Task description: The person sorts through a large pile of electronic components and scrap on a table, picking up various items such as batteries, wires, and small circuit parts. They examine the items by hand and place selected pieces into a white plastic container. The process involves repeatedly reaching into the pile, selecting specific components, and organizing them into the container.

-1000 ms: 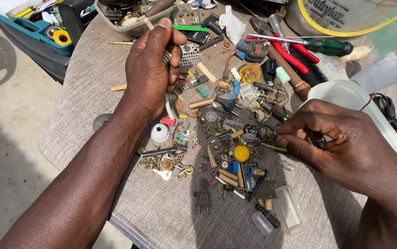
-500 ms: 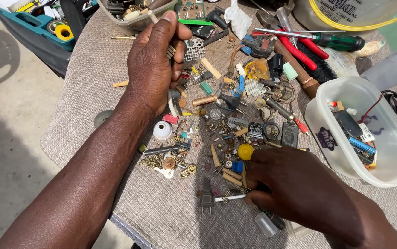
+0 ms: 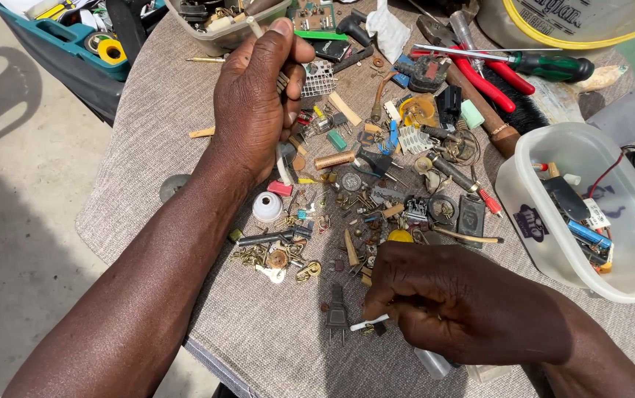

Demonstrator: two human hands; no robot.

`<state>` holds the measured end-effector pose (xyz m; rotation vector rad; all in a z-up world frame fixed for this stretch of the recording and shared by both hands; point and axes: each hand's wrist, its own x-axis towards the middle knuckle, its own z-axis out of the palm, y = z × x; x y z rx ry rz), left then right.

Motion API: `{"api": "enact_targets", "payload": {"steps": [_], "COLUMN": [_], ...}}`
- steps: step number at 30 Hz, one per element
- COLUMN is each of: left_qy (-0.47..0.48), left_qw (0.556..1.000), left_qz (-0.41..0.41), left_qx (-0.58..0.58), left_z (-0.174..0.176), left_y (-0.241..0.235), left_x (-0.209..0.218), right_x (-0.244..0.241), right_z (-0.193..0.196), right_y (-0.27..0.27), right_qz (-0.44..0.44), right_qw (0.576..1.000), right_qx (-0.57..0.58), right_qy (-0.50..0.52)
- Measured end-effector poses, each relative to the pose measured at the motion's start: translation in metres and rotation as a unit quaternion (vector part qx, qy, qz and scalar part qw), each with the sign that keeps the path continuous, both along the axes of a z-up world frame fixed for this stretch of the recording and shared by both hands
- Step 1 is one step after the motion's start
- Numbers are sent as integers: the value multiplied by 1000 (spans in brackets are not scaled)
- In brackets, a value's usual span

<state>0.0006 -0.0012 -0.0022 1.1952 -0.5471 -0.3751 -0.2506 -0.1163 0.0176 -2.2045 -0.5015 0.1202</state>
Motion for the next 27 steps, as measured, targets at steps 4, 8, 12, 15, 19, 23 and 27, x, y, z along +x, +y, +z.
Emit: {"api": "enact_targets", "payload": {"steps": [4,8,12,15,19,23,27], "left_qy": [-16,6,-16,-1,6,4,8], "left_qw": [1000,1000,1000,1000,1000,1000,1000], "left_qz": [-6,0,-1,-1,8,2,6], "left_qx": [-18,-28,-10,-3,16,23,17], "left_z": [-6,-3,-4,-2,2,2,-1], "left_y": [-1,-3,0,-1,-1,-1,-3], "left_x": [4,2,2,2,-3,-4,-2], "right_x": [-3,-4,-1,3,2,4,13], "right_z": [-8,-23,-24,-10,-7,-28,-50], "right_y": [6,14,20,4,-24,-47,-64], "right_qz": [12,4,-24,-58,-133,-313,-367], "right_qw": [1000,991,989,998,991,917,846], "right_qx": [15,-131,-145,-29,7,168,316], "right_qy": [13,3,-18,21,31,183,224]}}
